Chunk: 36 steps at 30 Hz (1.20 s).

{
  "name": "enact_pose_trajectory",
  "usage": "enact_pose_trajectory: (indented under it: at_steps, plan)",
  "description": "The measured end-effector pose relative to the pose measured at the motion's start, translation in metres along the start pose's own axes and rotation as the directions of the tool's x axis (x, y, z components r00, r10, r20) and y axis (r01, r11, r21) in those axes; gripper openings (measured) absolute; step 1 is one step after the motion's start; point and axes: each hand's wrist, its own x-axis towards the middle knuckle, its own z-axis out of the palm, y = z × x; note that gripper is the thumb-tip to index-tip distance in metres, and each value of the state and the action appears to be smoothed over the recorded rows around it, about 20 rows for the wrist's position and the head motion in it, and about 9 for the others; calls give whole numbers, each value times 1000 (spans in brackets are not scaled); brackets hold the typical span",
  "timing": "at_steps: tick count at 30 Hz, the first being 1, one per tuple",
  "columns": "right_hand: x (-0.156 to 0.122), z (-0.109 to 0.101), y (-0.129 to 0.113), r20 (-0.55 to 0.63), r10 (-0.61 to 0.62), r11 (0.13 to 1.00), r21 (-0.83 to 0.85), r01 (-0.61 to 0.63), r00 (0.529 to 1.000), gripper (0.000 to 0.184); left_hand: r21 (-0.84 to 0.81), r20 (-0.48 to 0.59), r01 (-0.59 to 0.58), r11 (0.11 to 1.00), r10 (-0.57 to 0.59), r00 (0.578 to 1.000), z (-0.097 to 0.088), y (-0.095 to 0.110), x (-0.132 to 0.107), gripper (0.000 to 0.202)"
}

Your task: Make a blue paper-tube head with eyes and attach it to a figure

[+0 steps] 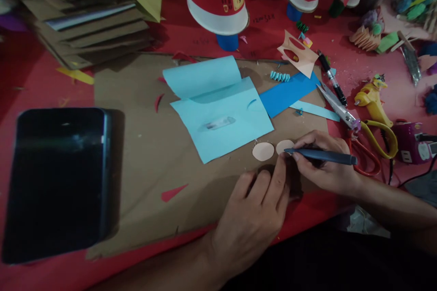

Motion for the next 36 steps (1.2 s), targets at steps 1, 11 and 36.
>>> enact_pose_trajectory:
  at_steps: [1, 11, 36]
  plan:
    - [0, 0, 0, -1, -4, 1000, -4, 4, 1000, 5, -3, -7, 2, 1000, -2, 1000, 0, 0, 0, 27]
    - [0, -1, 0, 20, 14, 1000, 2, -15, 1000, 5, 39, 51, -33, 999, 31, 998, -2, -1, 0, 34]
    - [1, 1, 2, -15, 57, 998, -25, -57, 998, 5, 43, 44, -16, 999, 14, 999, -1, 1, -2, 32]
